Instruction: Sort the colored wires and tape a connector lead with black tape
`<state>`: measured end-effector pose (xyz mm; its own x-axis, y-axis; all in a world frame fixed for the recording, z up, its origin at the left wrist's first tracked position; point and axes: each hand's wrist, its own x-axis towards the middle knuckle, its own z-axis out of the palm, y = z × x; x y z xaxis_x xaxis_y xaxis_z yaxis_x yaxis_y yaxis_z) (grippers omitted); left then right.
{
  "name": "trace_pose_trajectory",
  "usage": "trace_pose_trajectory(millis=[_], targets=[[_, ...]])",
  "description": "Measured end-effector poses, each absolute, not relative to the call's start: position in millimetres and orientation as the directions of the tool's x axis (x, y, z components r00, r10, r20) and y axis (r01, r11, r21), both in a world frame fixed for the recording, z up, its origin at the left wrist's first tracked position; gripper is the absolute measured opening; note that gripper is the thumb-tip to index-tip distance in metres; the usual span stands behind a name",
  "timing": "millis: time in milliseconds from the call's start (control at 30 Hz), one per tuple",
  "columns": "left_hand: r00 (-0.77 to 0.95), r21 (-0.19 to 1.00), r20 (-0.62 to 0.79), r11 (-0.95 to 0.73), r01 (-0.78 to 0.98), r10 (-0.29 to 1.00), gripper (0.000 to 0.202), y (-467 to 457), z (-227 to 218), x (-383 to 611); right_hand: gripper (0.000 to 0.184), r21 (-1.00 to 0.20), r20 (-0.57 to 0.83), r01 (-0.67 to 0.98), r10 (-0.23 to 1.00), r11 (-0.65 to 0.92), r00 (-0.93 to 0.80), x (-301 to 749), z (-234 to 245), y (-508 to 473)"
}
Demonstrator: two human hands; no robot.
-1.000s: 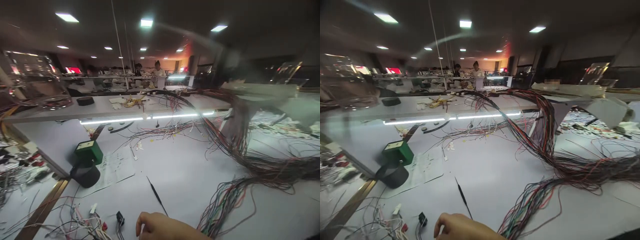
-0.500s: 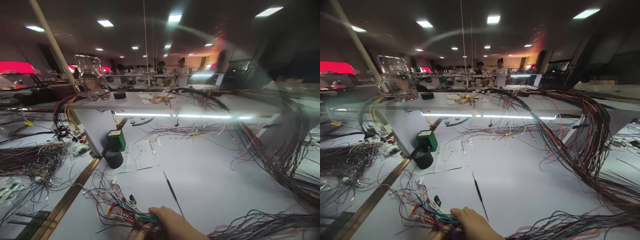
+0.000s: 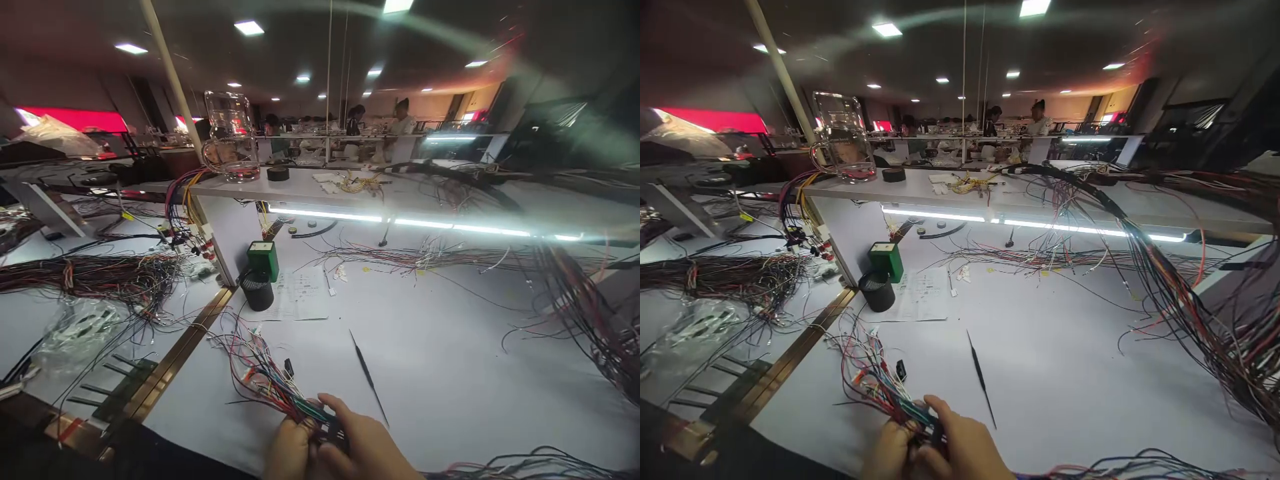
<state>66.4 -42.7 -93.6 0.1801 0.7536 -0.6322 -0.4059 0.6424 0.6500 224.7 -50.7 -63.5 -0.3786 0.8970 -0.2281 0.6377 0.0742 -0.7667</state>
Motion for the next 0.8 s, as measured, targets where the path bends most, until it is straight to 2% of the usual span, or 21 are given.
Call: trace_pose_trajectory(millis=[67, 200, 367, 433, 600, 733, 800], targets=[[0.240, 0.587, -0.632, 0.658, -0.472, 0.737, 0.017, -45, -103, 67, 0.067, -0.799, -0.237, 0.599, 0.885, 0.057, -0.401, 226, -67, -51], [0.394, 0.529, -0.614, 0.726, -0.438, 0.685, 0.014, -46, -114, 64, 0.055, -0.877, -0.249, 0.478, 0.888, -0.037, -0.387, 228, -66, -48], [0.457, 0.381, -0.640, 0.772, -0.509, 0.617, 0.024, -43, -94, 58, 0.041, -0.909, -0.262, 0.403, 0.900, -0.109, -0.348, 228, -62, -44], [0.476, 0.427, -0.613, 0.771, -0.473, 0.631, 0.028, -44, -87, 55, 0.039, -0.923, -0.240, 0.371, 0.903, -0.099, -0.356, 228, -62, -43], [0.522, 0.645, -0.519, 0.711, -0.281, 0.677, 0.050, -48, -92, 44, 0.038, -0.943, -0.219, 0.317, 0.903, -0.100, -0.368, 230, -59, -42], [0.503, 0.822, -0.400, 0.543, -0.173, 0.766, 0.059, -48, -94, 42, 0.039, -0.965, -0.247, 0.192, 0.861, -0.178, -0.444, 231, -58, -42], [0.488, 0.865, -0.368, 0.484, -0.133, 0.792, 0.063, -47, -94, 43, 0.042, -0.962, -0.273, 0.137, 0.833, -0.236, -0.481, 231, -62, -42]])
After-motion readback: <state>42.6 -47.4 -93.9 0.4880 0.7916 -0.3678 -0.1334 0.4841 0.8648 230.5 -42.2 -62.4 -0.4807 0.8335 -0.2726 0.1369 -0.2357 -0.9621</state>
